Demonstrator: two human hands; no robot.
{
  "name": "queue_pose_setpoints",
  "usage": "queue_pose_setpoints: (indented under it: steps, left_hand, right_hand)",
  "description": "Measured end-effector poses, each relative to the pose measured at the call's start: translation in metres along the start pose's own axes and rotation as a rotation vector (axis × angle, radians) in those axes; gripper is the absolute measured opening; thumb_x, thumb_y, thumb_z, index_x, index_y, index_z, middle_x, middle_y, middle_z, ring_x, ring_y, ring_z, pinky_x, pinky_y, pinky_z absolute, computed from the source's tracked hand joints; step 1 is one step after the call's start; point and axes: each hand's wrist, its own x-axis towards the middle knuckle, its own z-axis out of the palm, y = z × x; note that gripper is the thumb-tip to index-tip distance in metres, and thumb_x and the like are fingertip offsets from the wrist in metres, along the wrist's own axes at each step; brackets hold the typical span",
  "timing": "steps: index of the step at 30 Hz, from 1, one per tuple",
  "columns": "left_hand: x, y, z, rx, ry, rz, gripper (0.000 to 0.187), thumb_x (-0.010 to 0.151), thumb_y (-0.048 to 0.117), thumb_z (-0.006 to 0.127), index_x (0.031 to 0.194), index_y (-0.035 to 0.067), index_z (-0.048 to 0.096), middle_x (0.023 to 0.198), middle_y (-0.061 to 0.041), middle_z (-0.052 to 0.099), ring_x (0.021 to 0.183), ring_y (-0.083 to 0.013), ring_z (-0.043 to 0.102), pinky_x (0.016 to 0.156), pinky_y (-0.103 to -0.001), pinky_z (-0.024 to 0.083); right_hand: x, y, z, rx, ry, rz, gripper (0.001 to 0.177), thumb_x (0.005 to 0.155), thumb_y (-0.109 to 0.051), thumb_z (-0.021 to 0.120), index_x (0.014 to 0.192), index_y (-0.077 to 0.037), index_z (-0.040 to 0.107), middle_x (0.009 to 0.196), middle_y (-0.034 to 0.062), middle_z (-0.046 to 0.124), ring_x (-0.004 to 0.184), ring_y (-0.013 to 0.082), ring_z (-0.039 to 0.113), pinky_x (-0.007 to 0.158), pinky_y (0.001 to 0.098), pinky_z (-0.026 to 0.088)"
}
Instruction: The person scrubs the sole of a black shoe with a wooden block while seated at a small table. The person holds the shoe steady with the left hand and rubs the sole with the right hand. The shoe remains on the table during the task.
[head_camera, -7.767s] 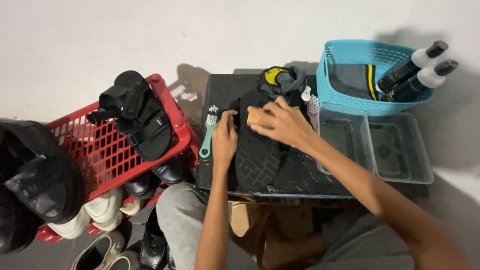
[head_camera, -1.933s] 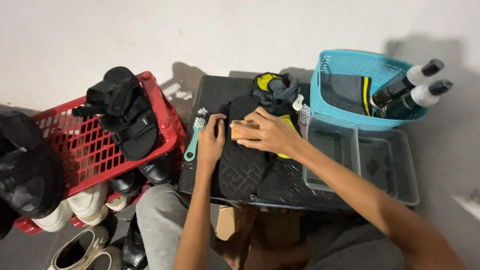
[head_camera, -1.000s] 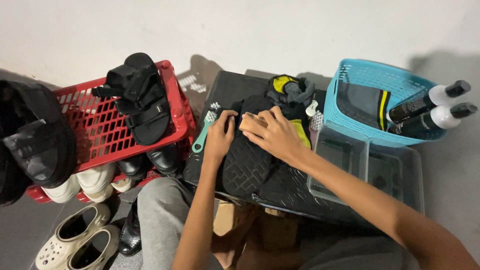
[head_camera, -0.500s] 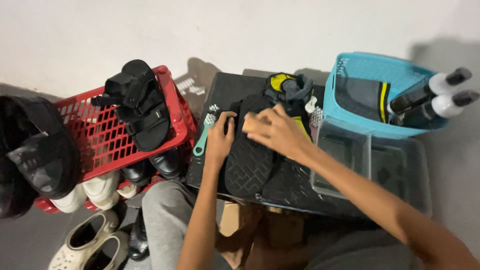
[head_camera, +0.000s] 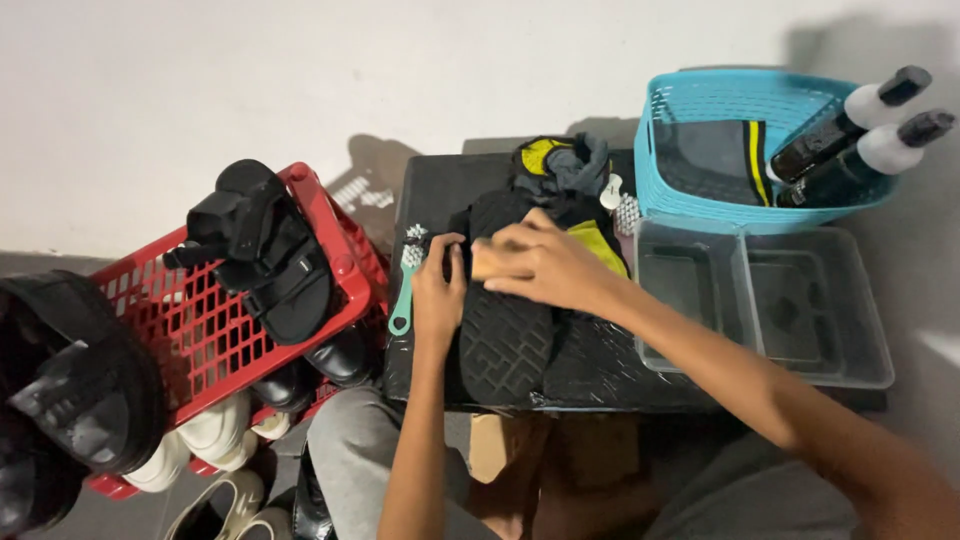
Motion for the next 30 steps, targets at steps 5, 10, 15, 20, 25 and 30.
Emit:
queue_pose_setpoints:
  steps: [5,10,15,20,25,30]
  left_hand:
    - [0.001,0.006,-0.001,-0.021,0.011,-0.006,0.018,0.106,0.007,0.049,0.115,0.011,0.063,0.093,-0.024,0.074,0.086,-0.0407,0.074,0.072,-0.050,0.060]
    - [0.001,0.005,-0.002,-0.019,0.009,-0.026,0.017,0.105,0.009,0.049,0.114,0.013,0.064,0.093,-0.022,0.074,0.086,-0.0396,0.074,0.072,-0.049,0.061]
    - [-0.002,0.005,-0.003,-0.026,0.010,0.008,0.016,0.105,0.005,0.050,0.114,0.011,0.062,0.093,-0.023,0.074,0.087,-0.0398,0.073,0.075,-0.049,0.060]
    - [0.001,0.002,-0.003,-0.031,-0.004,0.027,0.018,0.102,0.007,0.052,0.117,0.012,0.060,0.096,-0.023,0.073,0.094,-0.0432,0.071,0.080,-0.053,0.058]
    - [-0.002,-0.002,0.000,-0.051,-0.024,0.027,0.020,0.104,0.008,0.048,0.120,0.013,0.059,0.093,-0.023,0.072,0.091,-0.0442,0.071,0.079,-0.052,0.058]
    - [-0.002,-0.005,-0.001,-0.049,0.017,0.029,0.018,0.107,0.007,0.047,0.114,0.013,0.062,0.088,-0.020,0.073,0.084,-0.0385,0.073,0.072,-0.048,0.059]
  right_hand:
    - [0.020,-0.019,-0.036,-0.058,-0.023,0.004,0.035,0.096,-0.042,0.070,0.086,-0.009,0.078,0.095,0.0061,0.070,0.094,0.0284,0.060,0.079,0.0342,0.049]
    - [0.009,-0.007,-0.005,-0.101,-0.047,0.055,0.041,0.089,-0.055,0.073,0.103,-0.018,0.082,0.113,0.0027,0.069,0.109,0.0278,0.056,0.086,0.0326,0.054]
    - [0.016,-0.015,0.003,-0.025,0.333,-0.017,0.041,0.104,-0.036,0.054,0.105,-0.003,0.077,0.104,0.0095,0.066,0.102,0.0167,0.054,0.085,0.0308,0.046]
    - [0.027,-0.016,-0.011,-0.225,0.107,-0.024,0.041,0.096,-0.048,0.068,0.092,-0.008,0.079,0.106,0.0120,0.074,0.098,0.0286,0.064,0.089,0.0339,0.047]
    - [0.017,-0.025,0.007,-0.146,0.189,-0.098,0.043,0.090,-0.047,0.077,0.086,-0.005,0.077,0.099,0.0104,0.074,0.090,0.0248,0.065,0.089,0.0300,0.046]
    - [0.017,-0.015,0.000,-0.213,0.284,-0.110,0.041,0.087,-0.051,0.080,0.090,-0.010,0.076,0.102,0.0034,0.072,0.091,0.0190,0.065,0.088,0.0285,0.048]
